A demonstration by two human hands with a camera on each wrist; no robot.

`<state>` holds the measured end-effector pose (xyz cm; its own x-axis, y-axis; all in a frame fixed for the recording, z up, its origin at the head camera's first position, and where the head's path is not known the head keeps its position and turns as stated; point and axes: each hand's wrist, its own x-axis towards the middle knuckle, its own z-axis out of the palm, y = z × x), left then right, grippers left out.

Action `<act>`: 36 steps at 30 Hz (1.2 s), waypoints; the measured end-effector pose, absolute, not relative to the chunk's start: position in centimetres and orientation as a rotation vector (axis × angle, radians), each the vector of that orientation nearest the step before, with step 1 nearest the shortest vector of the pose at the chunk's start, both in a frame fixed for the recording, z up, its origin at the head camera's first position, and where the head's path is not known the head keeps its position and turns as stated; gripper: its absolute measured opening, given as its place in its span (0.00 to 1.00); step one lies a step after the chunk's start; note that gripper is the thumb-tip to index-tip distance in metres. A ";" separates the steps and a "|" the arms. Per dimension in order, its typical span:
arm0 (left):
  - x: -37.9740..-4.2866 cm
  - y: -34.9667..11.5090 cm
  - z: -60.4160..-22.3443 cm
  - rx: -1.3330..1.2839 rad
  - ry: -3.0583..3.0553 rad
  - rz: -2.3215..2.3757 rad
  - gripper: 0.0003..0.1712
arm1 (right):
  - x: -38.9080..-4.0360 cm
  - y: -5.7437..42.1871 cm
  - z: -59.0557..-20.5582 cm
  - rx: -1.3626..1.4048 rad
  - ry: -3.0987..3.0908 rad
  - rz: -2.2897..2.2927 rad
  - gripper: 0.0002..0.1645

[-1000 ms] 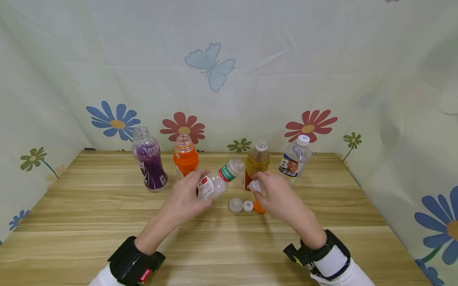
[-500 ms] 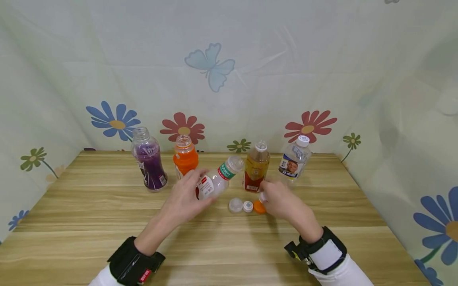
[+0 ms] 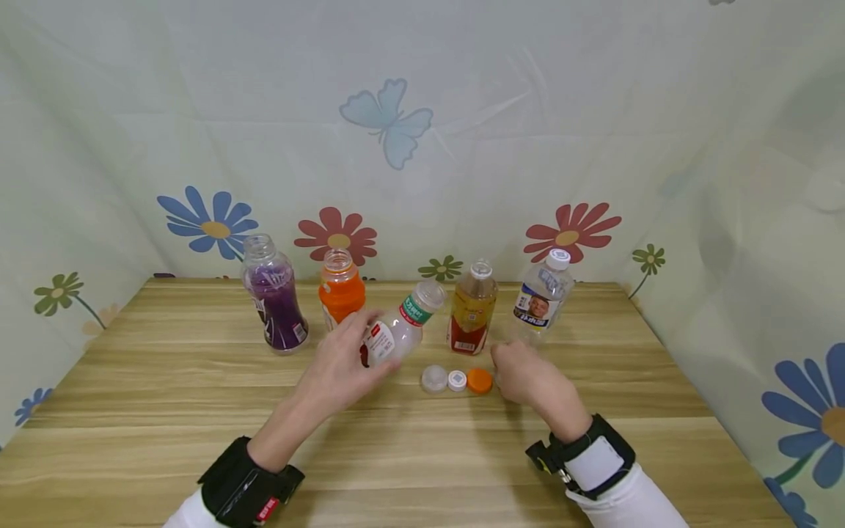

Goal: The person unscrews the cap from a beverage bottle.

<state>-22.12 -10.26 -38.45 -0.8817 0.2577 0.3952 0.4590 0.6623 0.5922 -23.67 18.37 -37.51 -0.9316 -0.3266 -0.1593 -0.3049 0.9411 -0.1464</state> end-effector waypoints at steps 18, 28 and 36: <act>-22.2 -10.1 -38.3 -0.578 -2.609 -1.067 0.42 | -24.1 18.0 -38.4 -0.474 2.910 0.004 0.05; -22.2 -10.1 -38.5 -0.619 -2.583 -1.057 0.42 | -24.2 18.4 -38.0 -0.446 2.906 -0.054 0.20; -22.2 -10.1 -38.7 -0.610 -2.569 -1.061 0.42 | -23.9 18.6 -37.1 -0.442 2.955 -0.111 0.19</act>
